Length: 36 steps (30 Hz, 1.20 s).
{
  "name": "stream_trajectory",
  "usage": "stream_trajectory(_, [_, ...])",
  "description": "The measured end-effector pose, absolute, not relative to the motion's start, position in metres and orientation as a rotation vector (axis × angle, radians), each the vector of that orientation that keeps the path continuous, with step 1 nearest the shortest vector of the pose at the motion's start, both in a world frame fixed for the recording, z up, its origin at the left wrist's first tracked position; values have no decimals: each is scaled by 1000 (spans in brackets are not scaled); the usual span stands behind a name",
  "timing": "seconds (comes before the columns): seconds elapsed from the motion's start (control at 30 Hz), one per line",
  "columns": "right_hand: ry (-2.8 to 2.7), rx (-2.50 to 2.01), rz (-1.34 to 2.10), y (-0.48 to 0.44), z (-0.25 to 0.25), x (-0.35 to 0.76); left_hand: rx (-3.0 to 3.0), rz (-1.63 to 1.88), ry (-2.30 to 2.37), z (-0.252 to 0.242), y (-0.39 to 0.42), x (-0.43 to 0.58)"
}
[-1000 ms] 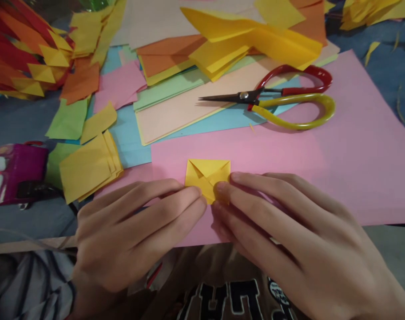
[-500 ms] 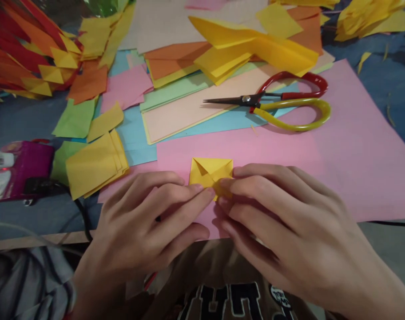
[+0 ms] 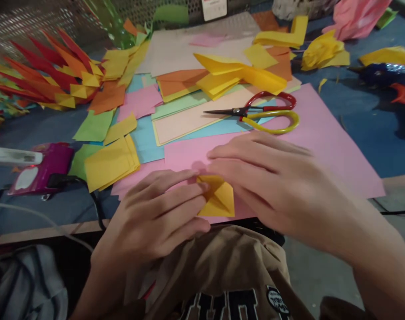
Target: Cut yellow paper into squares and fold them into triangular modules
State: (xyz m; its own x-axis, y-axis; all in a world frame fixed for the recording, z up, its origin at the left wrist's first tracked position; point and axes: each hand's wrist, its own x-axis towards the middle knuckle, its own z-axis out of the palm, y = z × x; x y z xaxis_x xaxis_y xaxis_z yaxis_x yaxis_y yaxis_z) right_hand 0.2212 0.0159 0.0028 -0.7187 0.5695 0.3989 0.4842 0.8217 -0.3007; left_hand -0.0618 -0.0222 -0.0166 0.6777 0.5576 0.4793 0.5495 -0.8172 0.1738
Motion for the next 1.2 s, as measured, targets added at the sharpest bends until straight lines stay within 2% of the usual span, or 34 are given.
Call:
stream_trajectory(0.13, [-2605,-643,247,24,-8,216,2887,744,1064,-9,-22,-69])
stream_trajectory(0.3, [-2553,-849,-26,-7,-15,204,2806,854,1363,1,-36,-58])
stream_trajectory(0.57, [-2438,-995,138,-25,-20,200,2805,678,1253,-5,-31,-42])
stream_trajectory(0.8, [-2433,-1016,95,-29,-23,205,2660,481,1179,-1,-19,-47])
stream_trajectory(1.03, [-2297,-1036,78,-28,-24,191,2407,795,1207,-5,-14,-51])
stream_trajectory(1.2, [-2183,-1118,121,-29,-24,181,2322,777,1235,-3,-15,-47])
